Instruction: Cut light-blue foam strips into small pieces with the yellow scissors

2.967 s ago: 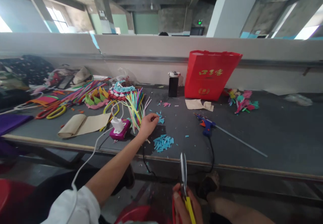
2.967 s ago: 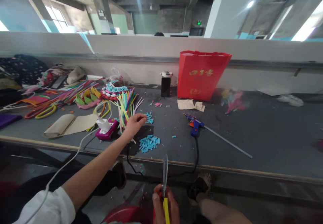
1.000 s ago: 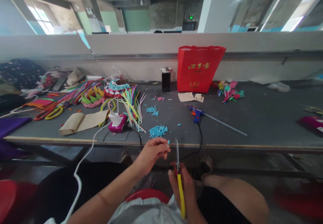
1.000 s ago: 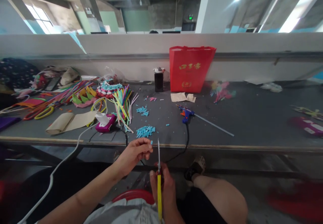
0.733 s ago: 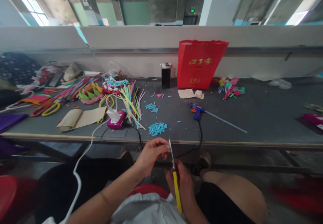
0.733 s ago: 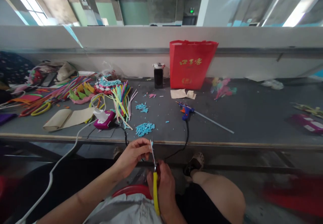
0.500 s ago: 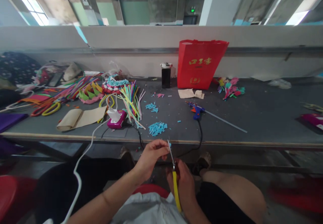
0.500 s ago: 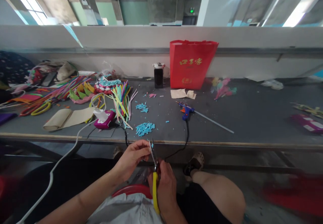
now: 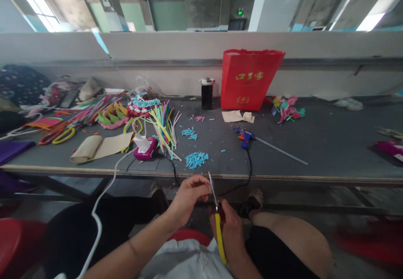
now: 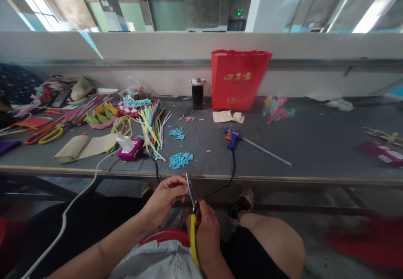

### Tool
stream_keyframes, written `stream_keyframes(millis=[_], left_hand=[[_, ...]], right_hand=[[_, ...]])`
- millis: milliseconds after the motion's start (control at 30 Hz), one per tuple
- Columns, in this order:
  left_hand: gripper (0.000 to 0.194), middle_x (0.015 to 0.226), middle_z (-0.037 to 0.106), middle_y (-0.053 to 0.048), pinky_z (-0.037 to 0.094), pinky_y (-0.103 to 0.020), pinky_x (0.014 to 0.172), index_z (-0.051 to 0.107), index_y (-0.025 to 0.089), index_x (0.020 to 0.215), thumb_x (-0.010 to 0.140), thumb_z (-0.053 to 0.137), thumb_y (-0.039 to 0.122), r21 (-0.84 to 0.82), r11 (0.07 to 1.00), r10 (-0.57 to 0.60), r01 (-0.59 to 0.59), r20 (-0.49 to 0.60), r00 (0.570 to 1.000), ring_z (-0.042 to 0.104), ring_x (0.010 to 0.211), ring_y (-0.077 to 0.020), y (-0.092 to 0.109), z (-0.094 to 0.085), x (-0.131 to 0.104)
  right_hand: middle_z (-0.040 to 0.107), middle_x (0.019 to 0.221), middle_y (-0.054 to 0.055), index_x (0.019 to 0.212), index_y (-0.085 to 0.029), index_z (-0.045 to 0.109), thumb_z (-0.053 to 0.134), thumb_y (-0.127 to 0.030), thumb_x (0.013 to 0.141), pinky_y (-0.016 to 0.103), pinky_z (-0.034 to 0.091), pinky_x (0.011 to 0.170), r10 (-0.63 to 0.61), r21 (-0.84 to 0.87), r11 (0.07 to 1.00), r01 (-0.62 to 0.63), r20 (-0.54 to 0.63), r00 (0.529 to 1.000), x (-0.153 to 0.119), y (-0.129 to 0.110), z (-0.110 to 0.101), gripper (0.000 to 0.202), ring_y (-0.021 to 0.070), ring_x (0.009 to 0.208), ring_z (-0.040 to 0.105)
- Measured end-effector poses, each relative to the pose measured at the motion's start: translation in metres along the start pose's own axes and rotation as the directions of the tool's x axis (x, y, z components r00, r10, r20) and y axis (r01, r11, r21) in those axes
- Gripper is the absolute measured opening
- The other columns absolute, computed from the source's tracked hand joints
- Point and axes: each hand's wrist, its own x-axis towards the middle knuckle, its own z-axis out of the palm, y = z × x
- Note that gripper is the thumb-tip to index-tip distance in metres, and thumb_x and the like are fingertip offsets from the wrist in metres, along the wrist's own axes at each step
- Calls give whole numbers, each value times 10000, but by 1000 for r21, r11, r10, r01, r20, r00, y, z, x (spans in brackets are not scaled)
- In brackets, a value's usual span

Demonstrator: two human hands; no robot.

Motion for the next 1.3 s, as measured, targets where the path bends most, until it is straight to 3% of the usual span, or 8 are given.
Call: stream_keyframes(millis=[267, 567, 833, 1067, 1300], left_hand=[[110, 615, 605, 20, 370, -207, 529, 665, 150, 699, 625, 741, 178, -58, 998, -21, 22, 7, 1000, 482, 493, -67, -5, -2, 0], [122, 584, 584, 30, 352, -209, 521, 659, 149, 681, 601, 749, 169, -54, 998, -37, 37, -5, 999, 484, 489, -71, -4, 0, -3], [107, 613, 606, 14, 362, -213, 536, 657, 143, 678, 607, 732, 166, -55, 998, -28, 29, 22, 999, 484, 500, -74, -4, 4, -5], [88, 577, 585, 16, 350, -211, 538, 651, 145, 686, 628, 717, 156, -52, 998, -44, 45, 25, 999, 475, 503, -75, -11, 3, -6], [74, 545, 562, 20, 332, -208, 531, 642, 145, 693, 659, 706, 155, -46, 998, -46, 49, 56, 997, 474, 503, -76, -14, 4, -6]], right_hand=[[671, 698, 12, 982, -163, 635, 474, -211, 831, 203, 487, 564, 37, 21, 999, -38, 42, 998, -3, 1, 3, 226, 131, 570, 610], [686, 840, 45, 1088, -189, 603, 542, -245, 808, 257, 523, 645, -6, -84, 996, 11, 60, 998, 0, 5, 0, 292, 178, 724, 659], [717, 814, 56, 1069, -155, 607, 466, -178, 807, 226, 518, 602, -102, -34, 994, 100, -52, 993, -2, 9, 6, 298, 154, 631, 660], [707, 778, 19, 1047, -177, 619, 478, -169, 782, 206, 516, 602, 25, 65, 997, -29, 63, 998, 4, -3, 1, 300, 145, 638, 672], [695, 670, 6, 959, -162, 669, 464, -180, 775, 185, 483, 536, 50, 78, 996, -50, -3, 999, 3, -3, 0, 276, 128, 532, 630]])
